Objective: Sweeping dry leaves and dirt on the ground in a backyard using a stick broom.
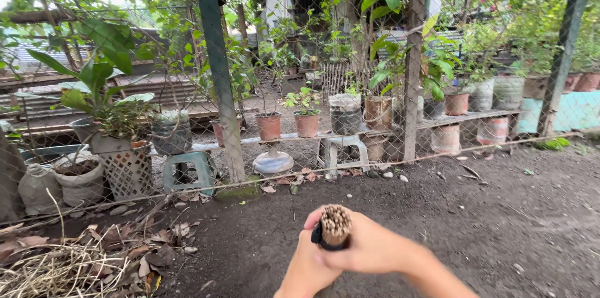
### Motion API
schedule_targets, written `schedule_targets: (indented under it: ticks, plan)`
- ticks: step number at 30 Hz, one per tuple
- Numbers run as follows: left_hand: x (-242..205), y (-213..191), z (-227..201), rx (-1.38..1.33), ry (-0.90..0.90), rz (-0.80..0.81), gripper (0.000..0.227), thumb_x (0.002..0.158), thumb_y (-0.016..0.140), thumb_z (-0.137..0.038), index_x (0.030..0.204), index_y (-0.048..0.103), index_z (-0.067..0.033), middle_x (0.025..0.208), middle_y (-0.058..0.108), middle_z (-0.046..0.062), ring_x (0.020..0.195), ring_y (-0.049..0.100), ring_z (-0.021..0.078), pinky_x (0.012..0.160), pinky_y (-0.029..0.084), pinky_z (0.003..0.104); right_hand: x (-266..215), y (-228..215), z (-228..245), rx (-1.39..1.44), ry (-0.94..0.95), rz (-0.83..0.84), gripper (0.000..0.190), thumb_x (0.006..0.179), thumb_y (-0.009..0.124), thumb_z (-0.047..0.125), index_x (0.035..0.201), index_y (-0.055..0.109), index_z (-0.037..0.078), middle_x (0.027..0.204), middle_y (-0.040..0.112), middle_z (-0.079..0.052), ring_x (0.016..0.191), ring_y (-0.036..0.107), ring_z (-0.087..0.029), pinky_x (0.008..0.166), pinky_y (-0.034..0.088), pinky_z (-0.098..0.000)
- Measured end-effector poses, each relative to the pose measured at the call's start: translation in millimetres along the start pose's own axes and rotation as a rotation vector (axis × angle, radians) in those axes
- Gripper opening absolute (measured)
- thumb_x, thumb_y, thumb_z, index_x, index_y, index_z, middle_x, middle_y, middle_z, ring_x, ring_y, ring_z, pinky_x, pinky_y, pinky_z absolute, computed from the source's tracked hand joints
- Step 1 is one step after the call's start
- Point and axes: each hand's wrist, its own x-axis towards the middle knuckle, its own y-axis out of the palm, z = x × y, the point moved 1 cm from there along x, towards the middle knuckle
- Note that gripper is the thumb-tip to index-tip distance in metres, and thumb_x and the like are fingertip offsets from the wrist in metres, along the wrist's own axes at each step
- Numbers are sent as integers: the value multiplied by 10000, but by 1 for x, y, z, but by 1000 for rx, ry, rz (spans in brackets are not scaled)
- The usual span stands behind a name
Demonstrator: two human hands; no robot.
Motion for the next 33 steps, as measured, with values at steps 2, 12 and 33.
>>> schedule_targets:
  ticks: [2,12,33]
  plan:
    - [6,-12,-13,18,77,56,289,740,758,-117,1021,716,-62,945,784,102,944,779,215,836,599,348,-1,-21,16,-152,-18,147,594,746,782,78,1304,582,106,1126,667,-26,1096,645,-134,974,515,-294]
    - [-2,-13,-19,705,147,217,367,733,751,-106,1093,689,-141,866,738,106,839,681,341,746,494,465,-21,-49,-83,778,501,457,710,972,536,517,1525,489,75,1205,682,-276,879,728,-362,703,626,-432]
    - [-65,-104,178,904,-651,233,1018,723,857,-368,1547,300,-148,1470,504,149,1371,513,300,1115,445,454,-13,-61,-128,607,793,-111,1047,741,722,-61,1592,186,233,879,672,-165,623,670,-248,512,585,-401]
